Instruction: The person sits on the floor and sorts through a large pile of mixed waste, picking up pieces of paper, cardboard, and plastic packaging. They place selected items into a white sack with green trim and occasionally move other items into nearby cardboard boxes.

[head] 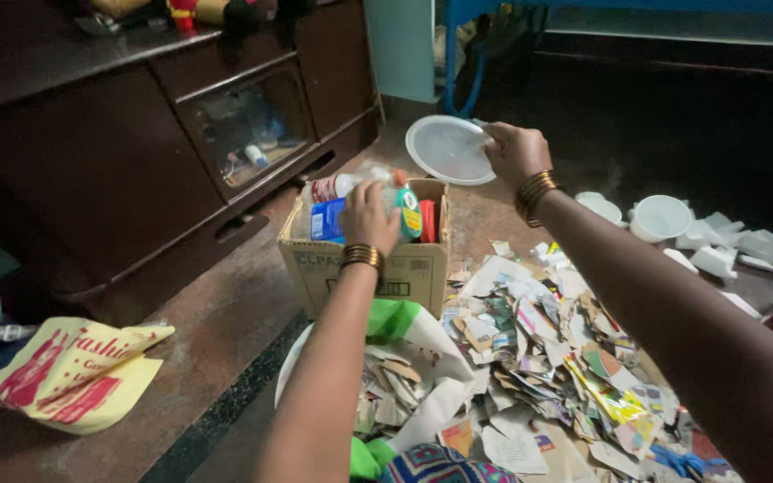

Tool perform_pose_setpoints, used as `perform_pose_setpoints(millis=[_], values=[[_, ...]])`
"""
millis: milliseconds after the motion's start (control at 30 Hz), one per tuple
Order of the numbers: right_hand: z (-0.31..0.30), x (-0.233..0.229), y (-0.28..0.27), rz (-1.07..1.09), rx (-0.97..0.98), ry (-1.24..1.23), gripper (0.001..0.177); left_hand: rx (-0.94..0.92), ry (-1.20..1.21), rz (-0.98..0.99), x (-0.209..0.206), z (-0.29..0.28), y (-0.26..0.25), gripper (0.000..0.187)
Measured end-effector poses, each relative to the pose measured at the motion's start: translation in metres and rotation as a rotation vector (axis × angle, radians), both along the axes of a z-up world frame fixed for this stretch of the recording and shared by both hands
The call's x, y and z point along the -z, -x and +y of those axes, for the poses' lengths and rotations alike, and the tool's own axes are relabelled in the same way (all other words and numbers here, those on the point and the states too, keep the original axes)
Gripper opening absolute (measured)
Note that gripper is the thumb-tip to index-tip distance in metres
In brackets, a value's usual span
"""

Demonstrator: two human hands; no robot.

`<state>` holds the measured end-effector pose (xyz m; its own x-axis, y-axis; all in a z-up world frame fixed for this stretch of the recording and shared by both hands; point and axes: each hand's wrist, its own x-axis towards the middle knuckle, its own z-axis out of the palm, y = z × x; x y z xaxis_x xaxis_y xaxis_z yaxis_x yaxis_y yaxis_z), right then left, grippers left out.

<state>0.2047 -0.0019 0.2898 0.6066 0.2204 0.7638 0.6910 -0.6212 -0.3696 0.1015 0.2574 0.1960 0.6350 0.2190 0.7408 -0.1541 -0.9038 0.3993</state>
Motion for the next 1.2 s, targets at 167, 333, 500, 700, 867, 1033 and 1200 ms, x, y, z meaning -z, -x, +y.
perform_pose_setpoints(millis=[167, 333, 500, 700, 867, 1033, 1200], values=[[0.059, 0.02, -0.027, 0.227, 0.143, 0.01, 0.053, -0.116, 0.017, 0.293, 0.041, 0.047, -0.012, 0.076], [0.089, 0.047, -0.05, -0.104, 0.044, 0.235, 0.067, -0.139, 0.046, 0.297, 0.059, 0.066, -0.02, 0.07], [0.106, 0.078, -0.057, 0.146, -0.004, 0.38, 0.064, -0.145, 0.018, 0.269, 0.065, 0.067, -0.024, 0.065], [0.11, 0.116, -0.09, 0.382, -0.074, 0.483, 0.089, -0.165, 0.007, 0.218, 0.07, 0.061, -0.019, 0.063], [0.1, 0.15, -0.106, 0.256, -0.068, 0.408, 0.094, -0.138, 0.043, 0.248, 0.066, 0.064, -0.022, 0.064], [0.035, 0.179, -0.071, 0.11, -0.021, 0.282, 0.067, -0.137, -0.022, 0.111, 0.06, 0.043, -0.004, 0.066], [-0.086, 0.199, -0.016, 0.147, -0.076, 0.488, 0.049, 0.129, -0.178, -0.146, 0.05, -0.03, 0.019, 0.056]])
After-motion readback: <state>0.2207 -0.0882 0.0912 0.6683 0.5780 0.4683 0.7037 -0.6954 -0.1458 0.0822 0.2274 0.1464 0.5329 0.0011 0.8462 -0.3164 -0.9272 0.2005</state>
